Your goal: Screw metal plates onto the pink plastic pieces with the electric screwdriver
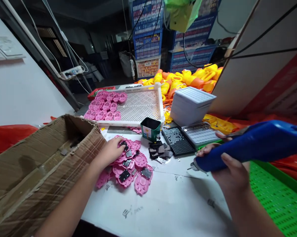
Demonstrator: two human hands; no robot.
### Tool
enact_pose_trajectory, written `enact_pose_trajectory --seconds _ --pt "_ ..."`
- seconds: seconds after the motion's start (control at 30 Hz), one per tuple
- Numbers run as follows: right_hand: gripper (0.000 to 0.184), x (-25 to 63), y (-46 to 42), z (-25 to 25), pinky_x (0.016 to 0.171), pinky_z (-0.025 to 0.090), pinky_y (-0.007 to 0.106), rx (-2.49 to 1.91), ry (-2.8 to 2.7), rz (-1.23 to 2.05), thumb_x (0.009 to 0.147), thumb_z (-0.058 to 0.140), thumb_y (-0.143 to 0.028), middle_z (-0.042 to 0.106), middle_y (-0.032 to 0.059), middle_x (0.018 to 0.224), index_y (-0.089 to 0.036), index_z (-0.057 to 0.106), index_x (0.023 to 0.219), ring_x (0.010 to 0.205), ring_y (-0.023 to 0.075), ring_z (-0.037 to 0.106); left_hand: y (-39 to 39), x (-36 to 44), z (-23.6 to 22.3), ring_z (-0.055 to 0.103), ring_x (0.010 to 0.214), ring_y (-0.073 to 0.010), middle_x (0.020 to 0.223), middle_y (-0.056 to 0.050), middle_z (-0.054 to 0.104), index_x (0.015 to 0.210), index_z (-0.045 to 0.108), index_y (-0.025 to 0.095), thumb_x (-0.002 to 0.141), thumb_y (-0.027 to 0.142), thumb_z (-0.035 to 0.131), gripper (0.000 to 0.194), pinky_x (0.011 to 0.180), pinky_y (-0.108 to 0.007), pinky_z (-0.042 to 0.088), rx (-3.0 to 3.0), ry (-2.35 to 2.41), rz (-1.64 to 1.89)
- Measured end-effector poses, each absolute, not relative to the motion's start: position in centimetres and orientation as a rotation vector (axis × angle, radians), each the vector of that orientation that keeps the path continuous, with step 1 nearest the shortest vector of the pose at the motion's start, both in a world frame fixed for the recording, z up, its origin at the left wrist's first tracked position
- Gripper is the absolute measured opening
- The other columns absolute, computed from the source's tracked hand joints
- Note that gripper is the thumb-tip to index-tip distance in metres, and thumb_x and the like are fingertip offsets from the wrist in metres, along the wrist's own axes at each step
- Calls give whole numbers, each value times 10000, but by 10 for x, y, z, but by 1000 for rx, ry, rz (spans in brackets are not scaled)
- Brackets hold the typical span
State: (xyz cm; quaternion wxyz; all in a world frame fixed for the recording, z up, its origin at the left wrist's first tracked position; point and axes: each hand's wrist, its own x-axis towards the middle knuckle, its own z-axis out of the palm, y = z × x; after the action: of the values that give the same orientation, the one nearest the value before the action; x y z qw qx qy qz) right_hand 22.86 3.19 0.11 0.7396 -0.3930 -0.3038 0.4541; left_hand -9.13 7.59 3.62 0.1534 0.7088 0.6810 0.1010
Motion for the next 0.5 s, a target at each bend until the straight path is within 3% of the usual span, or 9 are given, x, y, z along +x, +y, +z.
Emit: enact_pose_trajectory --seconds 0.2,0.37,0.5 --pt "394 229 32 -2 524 522 385 -901 -642 985 443 806 -459 630 -11 568 -312 665 780 547 219 561 93 -96 31 534 1221 -268 1281 -140 602 1232 617 155 892 304 514 385 1065 -354 378 2020 2104 179" --pt "416 228 31 1 539 530 366 -959 -582 978 416 824 -460 630 -17 574 -323 660 772 574 217 560 157 -88 38 465 1279 -280 1373 -111 517 1265 560 185 949 411 514 391 1074 -526 353 1964 2317 62" --pt "435 231 32 -1 531 543 358 -940 -597 972 453 817 -454 634 -10 577 -316 658 835 564 212 570 221 -83 39 502 1238 -285 1347 -109 529 1252 561 175 930 425 560 408 1042 -551 393 1867 2424 -101"
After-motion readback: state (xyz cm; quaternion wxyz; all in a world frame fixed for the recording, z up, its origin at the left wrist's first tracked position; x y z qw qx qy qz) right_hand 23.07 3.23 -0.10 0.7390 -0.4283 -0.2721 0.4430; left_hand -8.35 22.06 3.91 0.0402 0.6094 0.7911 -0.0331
